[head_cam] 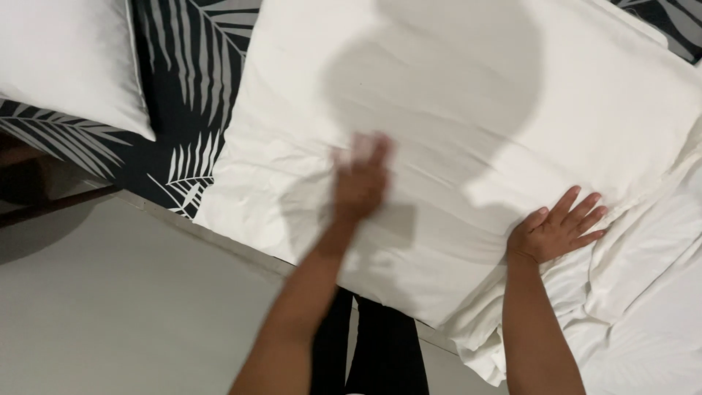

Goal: The person unfolds a white sheet on a bed, smooths it out, and then folds it into a neat rectangular shape. The person handles the sheet by hand, adjusting and aligning the edges throughout the process.

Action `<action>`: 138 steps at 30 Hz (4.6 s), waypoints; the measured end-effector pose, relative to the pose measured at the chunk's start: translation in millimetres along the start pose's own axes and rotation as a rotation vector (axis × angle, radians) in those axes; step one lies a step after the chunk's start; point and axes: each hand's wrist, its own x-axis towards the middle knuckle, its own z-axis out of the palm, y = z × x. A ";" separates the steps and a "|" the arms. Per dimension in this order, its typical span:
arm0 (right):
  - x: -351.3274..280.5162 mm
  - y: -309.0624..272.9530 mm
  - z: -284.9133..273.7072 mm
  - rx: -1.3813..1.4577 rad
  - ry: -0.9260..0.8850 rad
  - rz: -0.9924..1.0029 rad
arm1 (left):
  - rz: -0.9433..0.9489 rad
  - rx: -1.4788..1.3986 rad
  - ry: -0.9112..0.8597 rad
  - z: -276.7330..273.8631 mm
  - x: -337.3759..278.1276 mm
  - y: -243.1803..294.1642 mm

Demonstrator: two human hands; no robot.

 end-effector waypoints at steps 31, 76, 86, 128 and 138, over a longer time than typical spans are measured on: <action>-249.6 26.7 -28.0 0.033 -0.182 0.014 | -0.688 0.229 -0.276 -38.8 -57.6 -38.6; -55.0 46.1 -26.5 0.480 -0.136 0.701 | -0.688 -0.393 0.084 -115.4 46.8 -182.9; -16.2 6.8 -134.4 1.386 -0.716 1.023 | -0.996 -1.205 -0.329 -198.2 61.9 -165.4; -143.7 12.8 -264.4 1.917 -0.577 1.080 | -0.872 -1.480 -0.371 -330.9 -75.3 -209.0; -171.3 62.7 -199.3 1.584 -1.006 1.172 | -1.113 -1.250 -0.493 -310.0 -108.2 -223.0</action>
